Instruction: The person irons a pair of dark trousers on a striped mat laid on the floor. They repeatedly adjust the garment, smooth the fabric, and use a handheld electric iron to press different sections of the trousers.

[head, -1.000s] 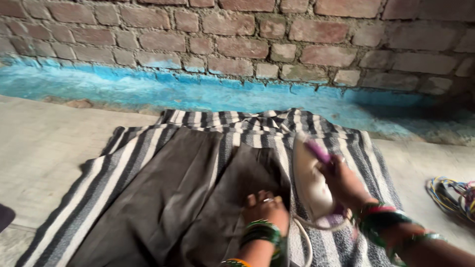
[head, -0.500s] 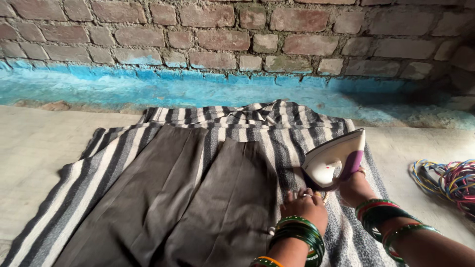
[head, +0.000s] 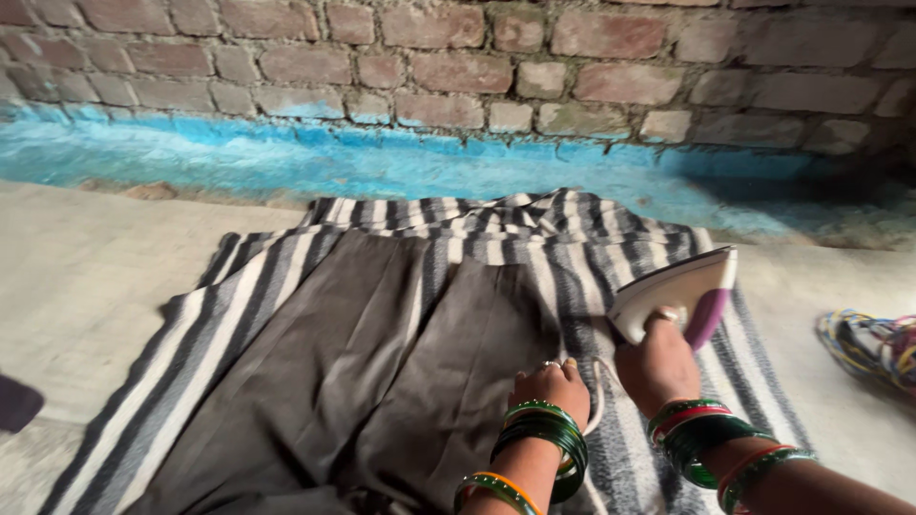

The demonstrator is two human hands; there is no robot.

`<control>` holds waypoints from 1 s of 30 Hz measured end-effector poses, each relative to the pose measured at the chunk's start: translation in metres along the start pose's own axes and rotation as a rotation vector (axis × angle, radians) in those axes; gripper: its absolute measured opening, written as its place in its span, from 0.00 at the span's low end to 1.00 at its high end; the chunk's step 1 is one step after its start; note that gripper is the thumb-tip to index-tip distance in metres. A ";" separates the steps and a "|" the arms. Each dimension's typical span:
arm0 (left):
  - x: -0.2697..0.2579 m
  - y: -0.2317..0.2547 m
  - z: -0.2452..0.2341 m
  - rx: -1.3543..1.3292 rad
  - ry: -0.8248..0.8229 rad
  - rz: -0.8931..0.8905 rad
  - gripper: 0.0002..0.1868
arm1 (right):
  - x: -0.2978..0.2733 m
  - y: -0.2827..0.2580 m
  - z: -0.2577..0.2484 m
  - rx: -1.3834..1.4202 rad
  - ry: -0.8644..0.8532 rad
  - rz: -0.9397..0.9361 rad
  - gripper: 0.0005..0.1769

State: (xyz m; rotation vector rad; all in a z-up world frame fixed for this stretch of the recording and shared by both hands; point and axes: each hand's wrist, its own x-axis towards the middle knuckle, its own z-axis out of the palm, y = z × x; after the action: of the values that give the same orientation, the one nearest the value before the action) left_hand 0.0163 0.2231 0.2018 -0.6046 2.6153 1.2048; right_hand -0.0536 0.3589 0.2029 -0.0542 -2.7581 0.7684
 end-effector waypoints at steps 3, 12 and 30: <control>0.000 -0.016 -0.014 -0.017 0.025 -0.011 0.28 | -0.008 -0.031 0.025 0.028 -0.247 -0.331 0.13; 0.011 -0.080 -0.052 0.028 0.096 -0.104 0.27 | -0.013 0.003 0.111 -0.136 -0.694 -0.644 0.24; 0.003 -0.153 -0.111 0.128 0.174 -0.414 0.26 | 0.008 0.052 0.111 -0.417 -1.021 0.000 0.36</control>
State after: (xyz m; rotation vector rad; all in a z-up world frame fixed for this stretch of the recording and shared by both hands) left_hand 0.0804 0.0483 0.1685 -1.1972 2.4962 0.8842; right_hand -0.0939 0.3487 0.0876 0.3516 -3.8320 0.1901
